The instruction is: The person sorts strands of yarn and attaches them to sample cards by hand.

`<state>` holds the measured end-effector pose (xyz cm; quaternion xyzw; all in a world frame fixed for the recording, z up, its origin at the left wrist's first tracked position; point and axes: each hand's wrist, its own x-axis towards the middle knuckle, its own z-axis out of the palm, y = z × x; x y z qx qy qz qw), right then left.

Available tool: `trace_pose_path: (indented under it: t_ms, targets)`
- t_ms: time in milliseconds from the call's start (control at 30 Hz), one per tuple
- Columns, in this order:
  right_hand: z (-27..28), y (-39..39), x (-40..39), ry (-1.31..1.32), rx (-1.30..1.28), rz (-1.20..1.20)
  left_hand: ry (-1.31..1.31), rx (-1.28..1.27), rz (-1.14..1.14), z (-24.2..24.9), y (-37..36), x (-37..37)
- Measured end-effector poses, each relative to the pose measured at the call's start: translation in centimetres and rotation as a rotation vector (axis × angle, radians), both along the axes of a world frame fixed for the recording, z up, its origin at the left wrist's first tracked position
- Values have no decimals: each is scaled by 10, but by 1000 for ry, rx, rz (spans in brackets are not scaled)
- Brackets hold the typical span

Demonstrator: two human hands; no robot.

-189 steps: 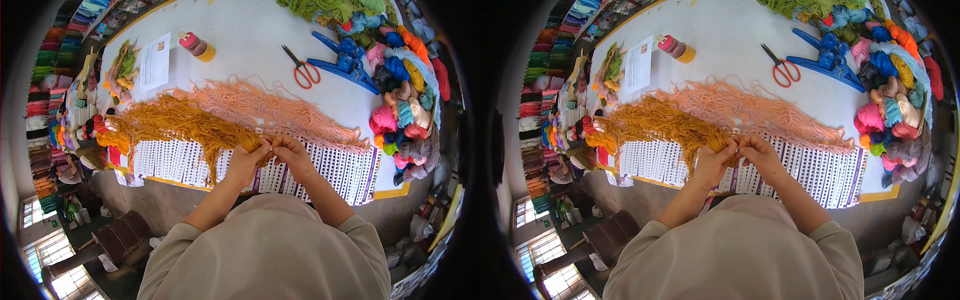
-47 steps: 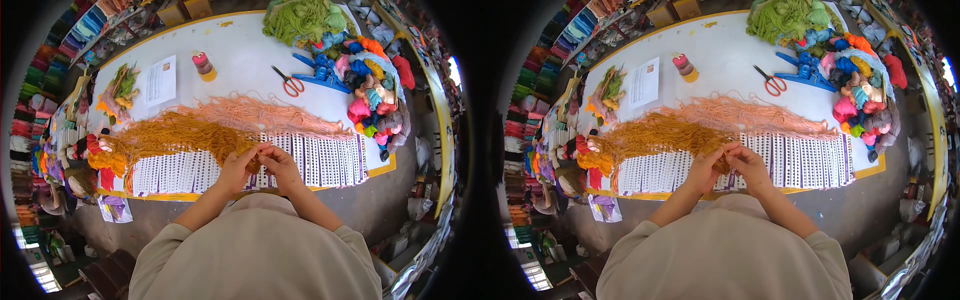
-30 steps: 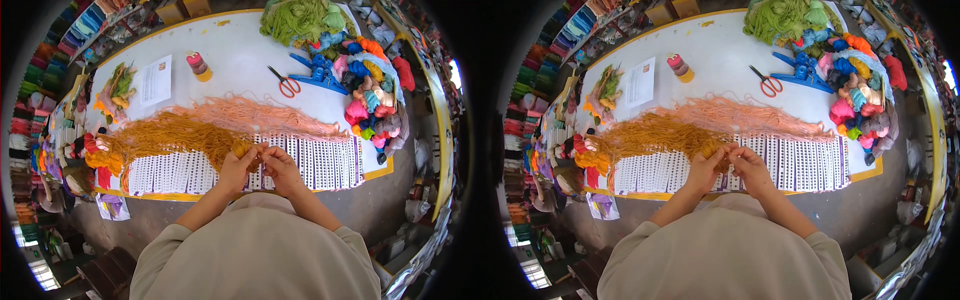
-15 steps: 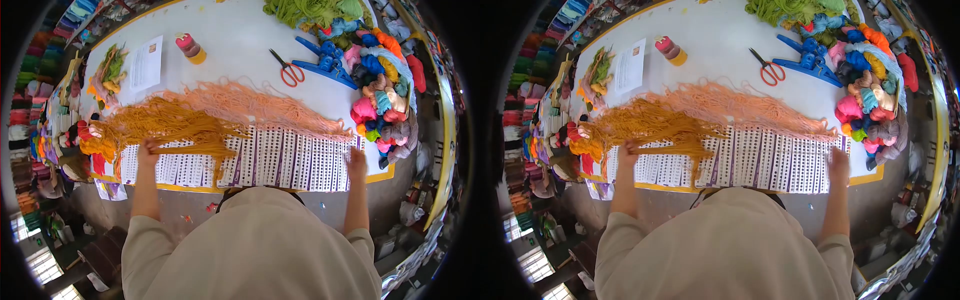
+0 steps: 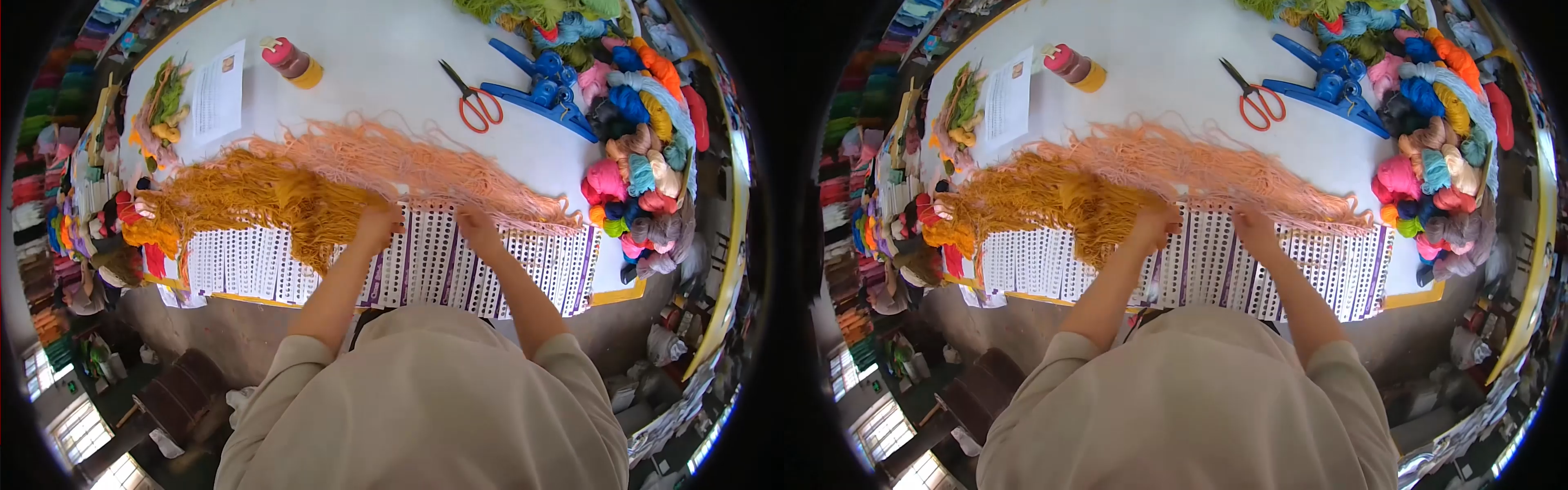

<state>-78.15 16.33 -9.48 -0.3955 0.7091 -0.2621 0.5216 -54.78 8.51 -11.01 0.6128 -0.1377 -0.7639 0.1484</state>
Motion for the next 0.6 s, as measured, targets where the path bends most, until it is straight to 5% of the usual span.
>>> trace_pose_path:
  t_ms: [67,167,400,500,600]
  targets:
    - [-10,-16,17,-31,45,103,-337,-363,-392,-9,7,-17]
    - [-35,-23,34,24,-255,258,-455,-577,-633,-7,6,-25]
    - [-37,-24,34,64,-104,365,-352,-496,-463,-1,6,-24]
    - [-35,-24,34,83,-112,373,-329,-414,-659,3,-2,-22]
    - [-31,-26,36,42,-105,365,-236,-348,-551,26,-6,-35]
